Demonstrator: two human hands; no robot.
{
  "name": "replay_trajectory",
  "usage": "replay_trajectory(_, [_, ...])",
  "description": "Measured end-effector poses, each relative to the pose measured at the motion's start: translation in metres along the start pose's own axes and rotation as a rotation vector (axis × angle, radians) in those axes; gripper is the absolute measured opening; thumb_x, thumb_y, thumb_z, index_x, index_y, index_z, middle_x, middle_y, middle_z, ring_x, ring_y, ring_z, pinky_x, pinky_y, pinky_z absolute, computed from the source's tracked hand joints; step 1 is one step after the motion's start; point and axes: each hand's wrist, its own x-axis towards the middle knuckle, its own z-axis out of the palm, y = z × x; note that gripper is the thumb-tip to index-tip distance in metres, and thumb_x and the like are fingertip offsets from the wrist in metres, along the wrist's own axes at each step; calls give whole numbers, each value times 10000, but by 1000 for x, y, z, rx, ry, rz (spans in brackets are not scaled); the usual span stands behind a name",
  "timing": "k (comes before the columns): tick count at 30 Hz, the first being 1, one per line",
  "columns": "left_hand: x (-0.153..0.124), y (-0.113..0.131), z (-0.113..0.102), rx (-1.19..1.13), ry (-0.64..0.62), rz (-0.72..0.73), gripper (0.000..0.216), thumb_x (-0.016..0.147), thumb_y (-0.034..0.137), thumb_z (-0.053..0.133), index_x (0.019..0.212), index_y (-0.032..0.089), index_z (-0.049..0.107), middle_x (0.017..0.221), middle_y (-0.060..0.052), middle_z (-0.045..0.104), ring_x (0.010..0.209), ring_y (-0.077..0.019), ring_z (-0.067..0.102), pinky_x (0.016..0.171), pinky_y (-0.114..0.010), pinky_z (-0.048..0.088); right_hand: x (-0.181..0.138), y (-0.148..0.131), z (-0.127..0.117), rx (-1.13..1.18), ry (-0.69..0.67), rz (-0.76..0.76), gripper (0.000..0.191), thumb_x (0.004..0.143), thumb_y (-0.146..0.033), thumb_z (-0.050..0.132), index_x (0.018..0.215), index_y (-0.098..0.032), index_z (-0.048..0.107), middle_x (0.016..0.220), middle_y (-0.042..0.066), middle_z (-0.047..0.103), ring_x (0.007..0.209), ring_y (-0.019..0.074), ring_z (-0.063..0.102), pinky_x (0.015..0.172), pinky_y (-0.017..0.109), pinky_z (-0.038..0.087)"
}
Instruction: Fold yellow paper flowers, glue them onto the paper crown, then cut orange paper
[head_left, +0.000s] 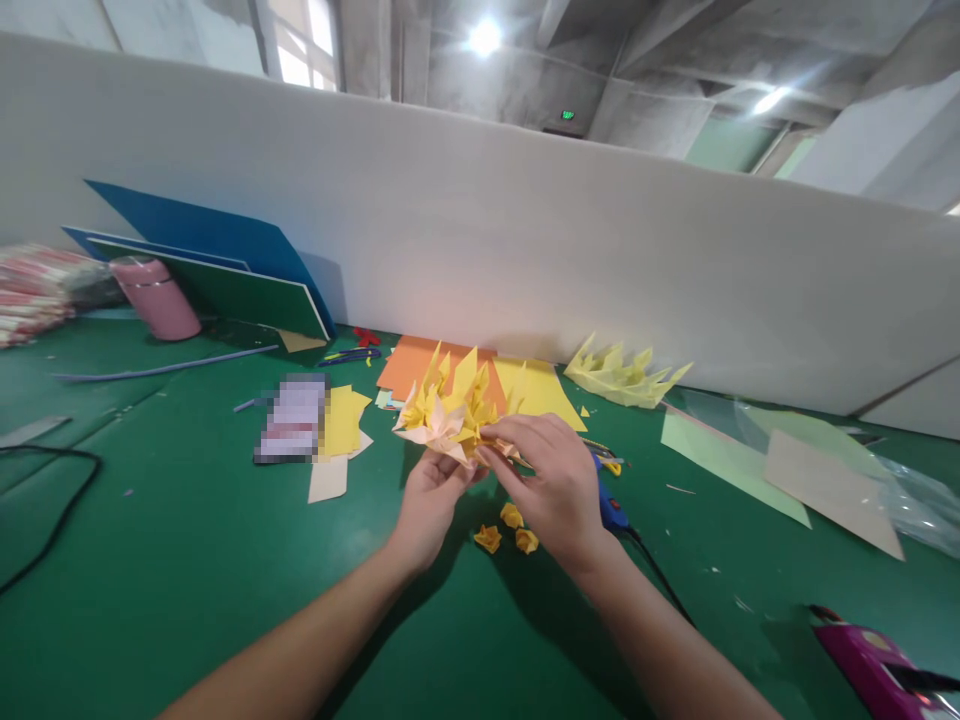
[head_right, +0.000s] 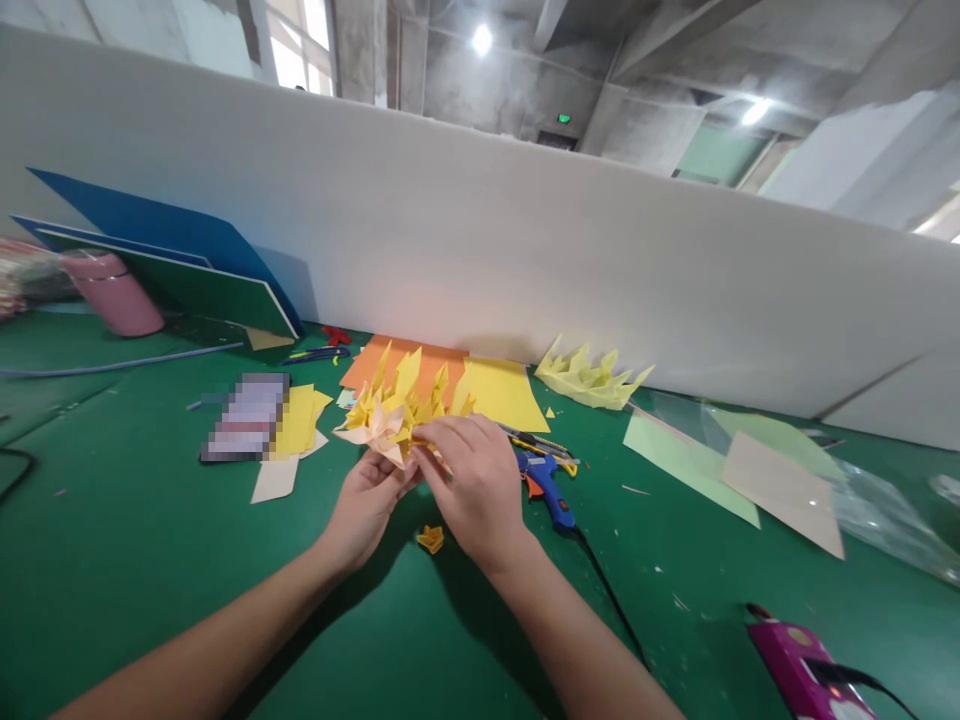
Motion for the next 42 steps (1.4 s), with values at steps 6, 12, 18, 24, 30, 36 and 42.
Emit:
replay_trajectory(6, [0,3,2,-28,10,-9,390,530,260,853,870,197,673,965,-40,732,897,-170,661,769,-264,523,-9,2,3,-25,-68,-15,89,855,-190,590,914,-163,651,865,57,716,827,203,621,798,345,436])
replay_trajectory(12, [0,2,1,-24,-5,-8,376,543,260,847,871,197,672,959,-43,732,919,-184,657,791,-280,516,-10,3,6,-33,-38,-38,98,860,-165,574,904,-162,661,839,53,716,786,197,618,772,331,428])
replay_trajectory(18, [1,2,-1,-14,2,2,361,565,238,828,886,195,669,977,-47,727,926,-186,653,805,-289,505,-11,3,9,-30,-32,-44,95,858,-144,574,884,-155,664,820,49,714,764,194,615,744,323,428])
replay_trajectory(24, [1,3,0,-19,26,-5,336,549,188,820,854,193,679,895,-24,737,848,-154,657,769,-261,501,-10,3,12,-16,-2,-49,99,871,-153,563,857,-173,659,806,32,720,747,186,627,747,317,423])
replay_trajectory(30, [2,2,-1,-24,24,-21,268,559,165,797,803,184,690,865,-23,737,831,-152,653,797,-275,487,-12,6,16,-8,-14,-13,92,868,-161,572,849,-167,661,803,36,718,744,187,628,742,324,421])
replay_trajectory(36, [1,3,-1,-42,1,-34,252,560,135,770,796,177,690,821,-12,729,829,-151,645,846,-279,457,-14,7,18,-10,-5,-8,86,866,-170,583,855,-174,668,817,32,724,746,186,624,745,330,419])
replay_trajectory(42, [-2,5,-1,-79,-28,-46,275,582,142,764,842,182,685,873,-17,723,896,-167,637,896,-299,434,-14,8,19,-13,11,-20,86,866,-179,590,857,-180,676,822,29,734,752,182,632,741,325,413])
